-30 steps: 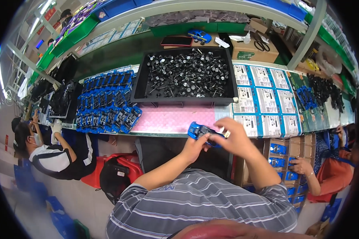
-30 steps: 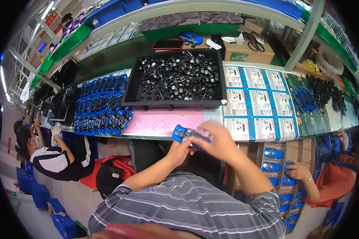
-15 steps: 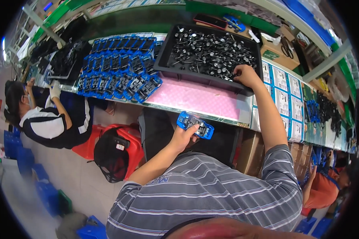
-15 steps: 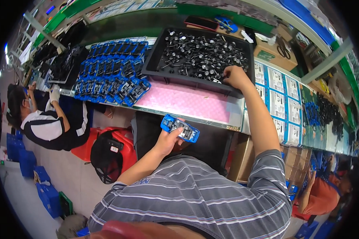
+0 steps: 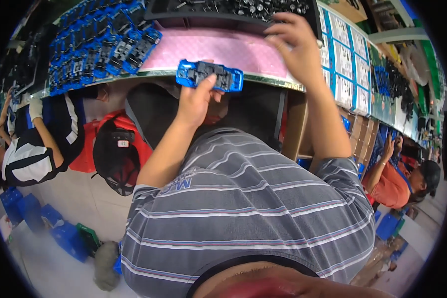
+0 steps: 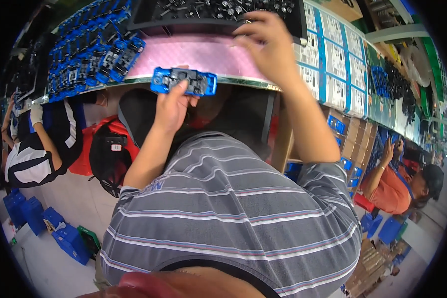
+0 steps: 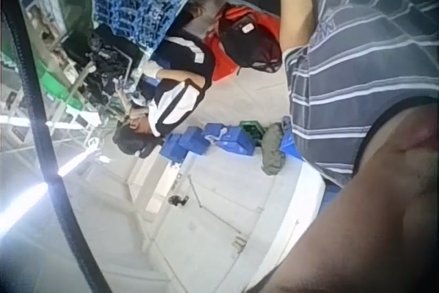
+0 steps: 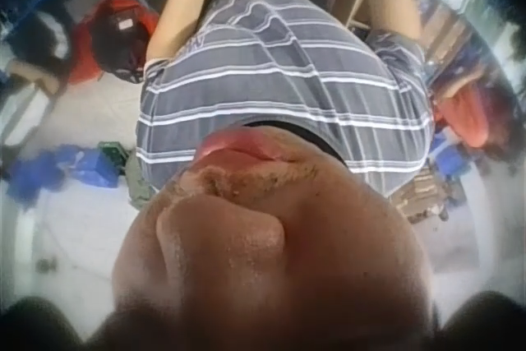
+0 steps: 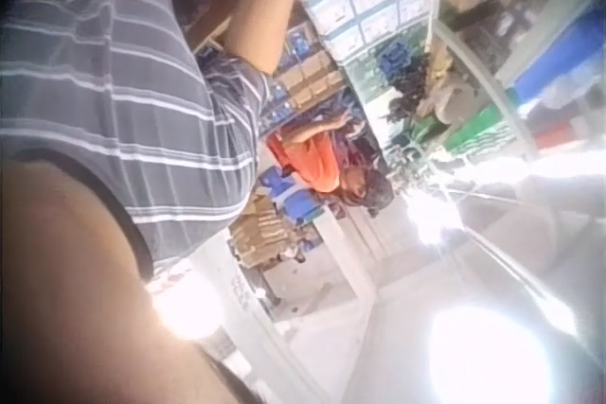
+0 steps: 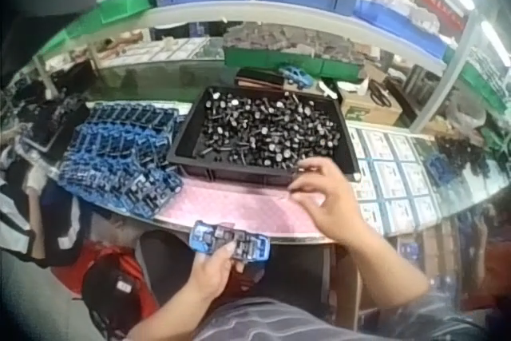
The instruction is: The person assembles toy cars by taking car chassis and wheel axles, pressing the axles into the chassis by hand, and placing the assembled cars on the table.
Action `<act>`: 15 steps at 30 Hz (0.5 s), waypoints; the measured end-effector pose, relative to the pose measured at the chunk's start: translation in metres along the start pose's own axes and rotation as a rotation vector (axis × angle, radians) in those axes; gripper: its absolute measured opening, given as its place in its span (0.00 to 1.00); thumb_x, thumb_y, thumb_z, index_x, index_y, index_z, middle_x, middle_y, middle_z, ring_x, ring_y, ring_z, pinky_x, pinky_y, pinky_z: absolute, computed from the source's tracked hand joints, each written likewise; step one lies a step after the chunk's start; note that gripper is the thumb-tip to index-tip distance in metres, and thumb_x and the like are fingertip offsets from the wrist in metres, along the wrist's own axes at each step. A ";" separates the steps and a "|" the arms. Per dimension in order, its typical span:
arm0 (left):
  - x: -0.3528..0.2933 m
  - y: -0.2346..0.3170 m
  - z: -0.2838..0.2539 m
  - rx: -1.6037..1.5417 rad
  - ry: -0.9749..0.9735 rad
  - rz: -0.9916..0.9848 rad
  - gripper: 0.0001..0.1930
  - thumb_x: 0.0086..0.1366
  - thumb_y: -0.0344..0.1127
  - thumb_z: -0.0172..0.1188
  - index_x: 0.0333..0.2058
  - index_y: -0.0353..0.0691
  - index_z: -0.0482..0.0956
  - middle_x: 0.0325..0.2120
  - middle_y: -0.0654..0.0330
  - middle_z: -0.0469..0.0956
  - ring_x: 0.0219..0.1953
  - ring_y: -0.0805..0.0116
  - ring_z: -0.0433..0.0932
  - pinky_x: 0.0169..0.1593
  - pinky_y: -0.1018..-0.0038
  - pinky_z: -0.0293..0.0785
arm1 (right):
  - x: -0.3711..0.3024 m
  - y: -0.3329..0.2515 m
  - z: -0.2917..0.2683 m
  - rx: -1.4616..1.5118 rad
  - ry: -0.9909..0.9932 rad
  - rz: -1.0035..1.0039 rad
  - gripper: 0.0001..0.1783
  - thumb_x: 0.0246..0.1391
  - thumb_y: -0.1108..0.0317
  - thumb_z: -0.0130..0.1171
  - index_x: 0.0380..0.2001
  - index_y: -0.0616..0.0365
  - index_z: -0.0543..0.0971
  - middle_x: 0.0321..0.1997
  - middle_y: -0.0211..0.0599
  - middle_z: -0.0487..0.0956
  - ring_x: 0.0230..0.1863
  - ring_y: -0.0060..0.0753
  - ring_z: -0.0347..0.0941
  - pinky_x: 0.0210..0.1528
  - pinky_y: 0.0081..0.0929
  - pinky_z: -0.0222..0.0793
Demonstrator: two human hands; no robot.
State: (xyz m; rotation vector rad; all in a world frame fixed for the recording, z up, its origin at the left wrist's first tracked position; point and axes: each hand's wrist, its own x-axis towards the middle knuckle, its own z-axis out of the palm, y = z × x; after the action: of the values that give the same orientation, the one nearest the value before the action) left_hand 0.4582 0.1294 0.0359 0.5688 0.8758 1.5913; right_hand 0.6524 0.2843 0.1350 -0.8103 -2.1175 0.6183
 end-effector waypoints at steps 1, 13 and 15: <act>0.003 0.002 0.003 -0.061 -0.023 -0.003 0.23 0.69 0.31 0.55 0.60 0.34 0.63 0.39 0.56 0.78 0.32 0.70 0.78 0.30 0.77 0.74 | -0.015 -0.011 0.006 -0.026 -0.080 -0.102 0.09 0.49 0.74 0.67 0.36 0.58 0.83 0.55 0.47 0.75 0.50 0.44 0.77 0.52 0.33 0.73; 0.003 -0.006 0.002 0.018 0.007 -0.017 0.22 0.68 0.33 0.54 0.59 0.37 0.65 0.41 0.58 0.77 0.35 0.71 0.78 0.32 0.76 0.72 | -0.057 -0.039 0.055 0.101 -0.266 0.049 0.31 0.40 0.69 0.74 0.50 0.61 0.74 0.46 0.44 0.76 0.48 0.47 0.74 0.50 0.36 0.72; 0.002 -0.006 0.001 -0.006 0.012 -0.046 0.22 0.68 0.34 0.55 0.59 0.37 0.66 0.42 0.56 0.77 0.35 0.69 0.78 0.32 0.75 0.71 | -0.051 -0.035 0.048 0.126 -0.239 0.038 0.32 0.40 0.68 0.75 0.50 0.60 0.74 0.46 0.43 0.76 0.48 0.44 0.75 0.49 0.35 0.72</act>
State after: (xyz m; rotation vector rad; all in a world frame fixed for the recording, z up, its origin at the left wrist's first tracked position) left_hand 0.4622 0.1314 0.0317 0.5317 0.8865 1.5561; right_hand 0.6283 0.2161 0.1049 -0.7380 -2.2541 0.8977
